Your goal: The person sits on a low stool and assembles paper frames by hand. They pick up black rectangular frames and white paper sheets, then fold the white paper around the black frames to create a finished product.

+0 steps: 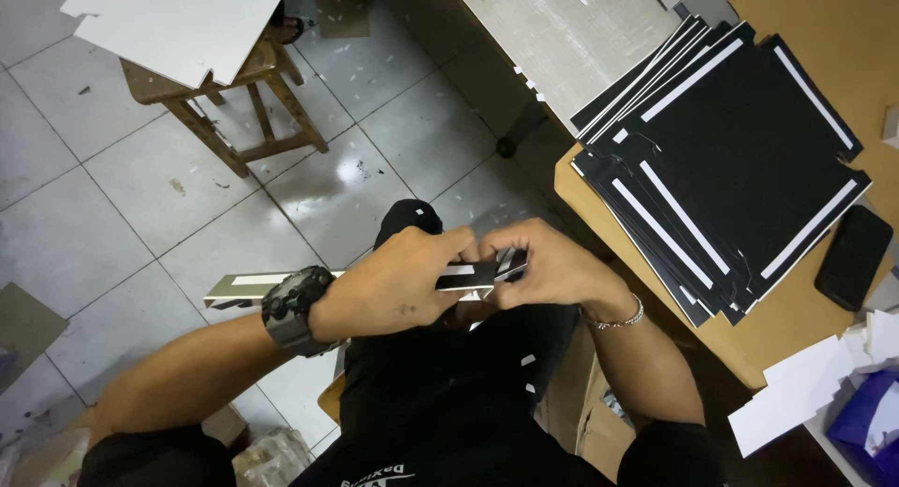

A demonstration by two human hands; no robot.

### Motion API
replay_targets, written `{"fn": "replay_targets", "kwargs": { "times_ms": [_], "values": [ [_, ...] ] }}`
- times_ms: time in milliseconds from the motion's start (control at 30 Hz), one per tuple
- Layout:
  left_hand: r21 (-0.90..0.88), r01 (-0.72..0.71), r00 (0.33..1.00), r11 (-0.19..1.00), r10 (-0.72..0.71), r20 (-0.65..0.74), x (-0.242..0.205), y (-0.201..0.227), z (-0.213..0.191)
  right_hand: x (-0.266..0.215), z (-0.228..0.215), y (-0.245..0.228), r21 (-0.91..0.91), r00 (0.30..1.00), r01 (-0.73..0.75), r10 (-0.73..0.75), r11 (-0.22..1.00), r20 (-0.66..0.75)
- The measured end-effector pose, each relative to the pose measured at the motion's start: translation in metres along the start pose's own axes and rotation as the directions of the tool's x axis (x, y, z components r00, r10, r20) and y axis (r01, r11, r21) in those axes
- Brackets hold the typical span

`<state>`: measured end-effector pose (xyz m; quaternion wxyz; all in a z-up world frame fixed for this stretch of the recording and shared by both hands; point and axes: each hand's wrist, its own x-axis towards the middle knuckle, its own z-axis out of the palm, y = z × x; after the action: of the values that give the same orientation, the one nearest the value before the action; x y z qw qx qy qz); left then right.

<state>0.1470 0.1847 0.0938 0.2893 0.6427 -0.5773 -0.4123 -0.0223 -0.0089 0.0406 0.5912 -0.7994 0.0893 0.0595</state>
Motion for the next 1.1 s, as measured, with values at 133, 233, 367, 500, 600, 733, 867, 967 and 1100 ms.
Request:
{"fn": "replay_targets", "kwargs": {
  "times_ms": [133,233,367,500,600,733,867,967,1100],
  "values": [
    [-0.014,-0.014,1.0,1.0,0.014,0.007,0.004,0.001,0.001,-0.002,0.002,-0.015,-0.017,0.998,-0.053,0.053,0.998,-0.019],
    [-0.046,-0.004,1.0,0.999,0.004,0.0,0.006,0.005,-0.001,-0.002,0.005,-0.019,-0.014,0.995,-0.09,0.089,0.996,-0.036],
    [-0.055,0.026,1.0,0.998,-0.025,0.013,0.01,0.003,-0.002,0.0,0.007,-0.019,-0.025,0.995,-0.103,0.102,0.994,-0.022],
    [-0.195,0.042,0.997,0.98,-0.029,0.071,0.008,-0.008,-0.007,-0.006,0.0,-0.008,0.026,0.999,-0.043,0.042,0.999,0.026],
    [-0.245,0.009,0.999,0.97,0.0,0.034,0.006,-0.019,-0.005,-0.001,-0.002,-0.009,0.062,0.999,0.036,-0.037,0.997,0.018],
    [-0.251,0.058,0.998,0.966,-0.056,0.016,-0.004,-0.009,-0.018,-0.009,-0.017,-0.002,0.024,0.994,0.106,-0.105,0.994,-0.019],
    [-0.252,0.103,0.994,0.962,-0.107,-0.001,-0.011,-0.005,-0.027,-0.017,-0.032,0.021,-0.17,0.992,0.002,-0.024,0.985,-0.125],
    [-0.241,0.092,0.994,0.966,-0.103,-0.033,-0.017,-0.006,-0.033,-0.021,-0.044,0.055,-0.224,0.978,-0.043,-0.004,0.974,-0.206],
    [-0.275,-0.044,0.993,0.96,0.012,-0.117,-0.025,-0.007,-0.038,-0.029,-0.059,0.086,-0.162,0.948,-0.103,0.048,0.981,-0.315]
  ]
}}
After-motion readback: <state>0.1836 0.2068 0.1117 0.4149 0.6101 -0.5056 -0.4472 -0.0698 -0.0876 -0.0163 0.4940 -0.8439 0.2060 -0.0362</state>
